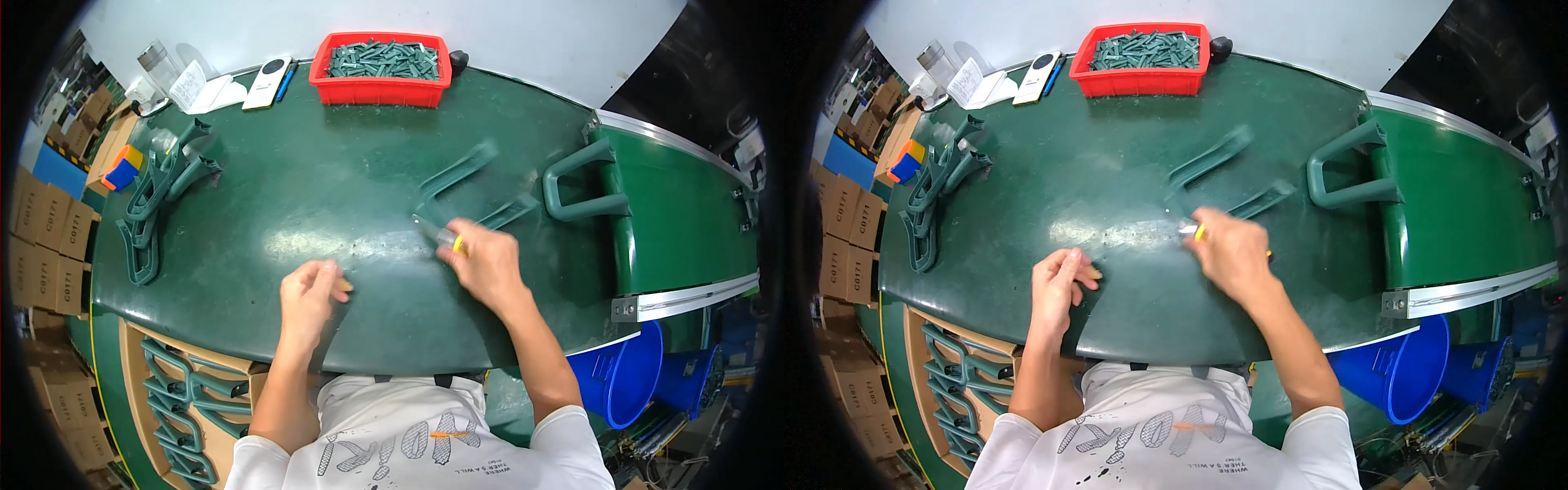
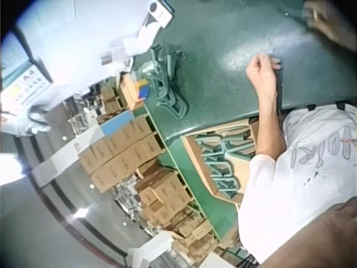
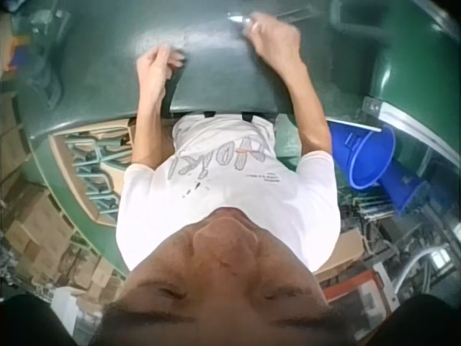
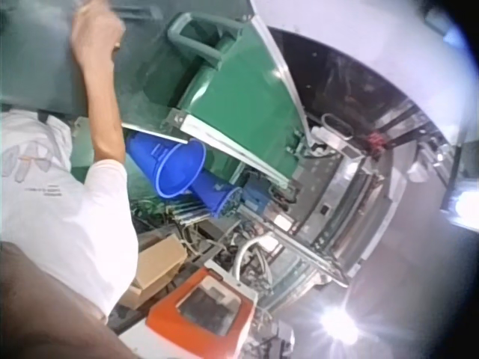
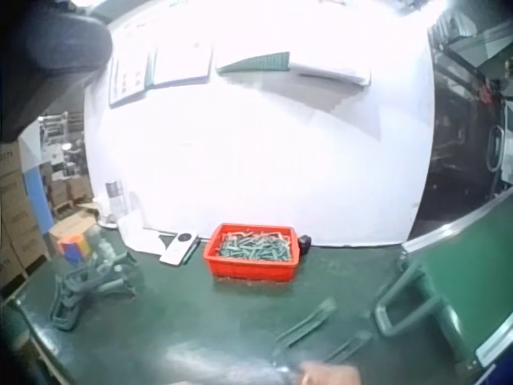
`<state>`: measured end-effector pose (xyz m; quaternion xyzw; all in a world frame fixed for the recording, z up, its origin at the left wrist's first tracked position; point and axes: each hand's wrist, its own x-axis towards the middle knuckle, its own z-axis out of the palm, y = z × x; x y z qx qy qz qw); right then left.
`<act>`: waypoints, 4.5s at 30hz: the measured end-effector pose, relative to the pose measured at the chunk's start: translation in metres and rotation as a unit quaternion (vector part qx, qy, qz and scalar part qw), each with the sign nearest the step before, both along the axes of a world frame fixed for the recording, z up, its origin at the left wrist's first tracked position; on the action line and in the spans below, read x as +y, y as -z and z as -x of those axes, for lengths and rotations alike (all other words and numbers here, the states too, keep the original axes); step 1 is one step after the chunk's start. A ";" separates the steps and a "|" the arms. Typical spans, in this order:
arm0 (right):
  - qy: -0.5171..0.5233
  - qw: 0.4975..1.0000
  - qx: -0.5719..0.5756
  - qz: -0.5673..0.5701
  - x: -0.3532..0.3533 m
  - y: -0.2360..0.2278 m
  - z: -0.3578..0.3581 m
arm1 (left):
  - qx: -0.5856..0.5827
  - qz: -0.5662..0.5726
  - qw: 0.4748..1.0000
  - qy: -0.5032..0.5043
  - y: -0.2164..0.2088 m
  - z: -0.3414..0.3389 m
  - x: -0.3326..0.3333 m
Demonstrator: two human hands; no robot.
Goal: Manually clean plastic parts, pack them into a cardboard box, and seal the box with tape in a factory environment.
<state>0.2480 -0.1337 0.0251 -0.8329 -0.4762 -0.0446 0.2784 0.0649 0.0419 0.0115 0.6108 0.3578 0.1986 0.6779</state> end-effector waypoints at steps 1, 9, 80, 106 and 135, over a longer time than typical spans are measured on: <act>-0.098 0.994 0.018 -0.051 -0.001 0.004 0.009 | -0.008 0.054 0.998 0.015 -0.002 -0.002 0.000; -0.135 0.950 0.228 -0.163 0.003 -0.004 0.051 | -0.156 0.213 0.961 -0.083 -0.004 -0.008 -0.012; -0.009 0.653 0.756 -0.036 0.012 -0.016 0.109 | -0.150 -0.550 0.819 -0.061 0.014 0.011 -0.003; -0.092 0.992 0.034 -0.084 0.003 -0.010 0.079 | -0.224 -0.278 0.931 0.073 0.004 0.040 -0.009; -0.077 0.761 0.641 -0.058 0.011 -0.015 0.087 | -0.281 -0.092 0.948 0.117 0.010 0.032 -0.021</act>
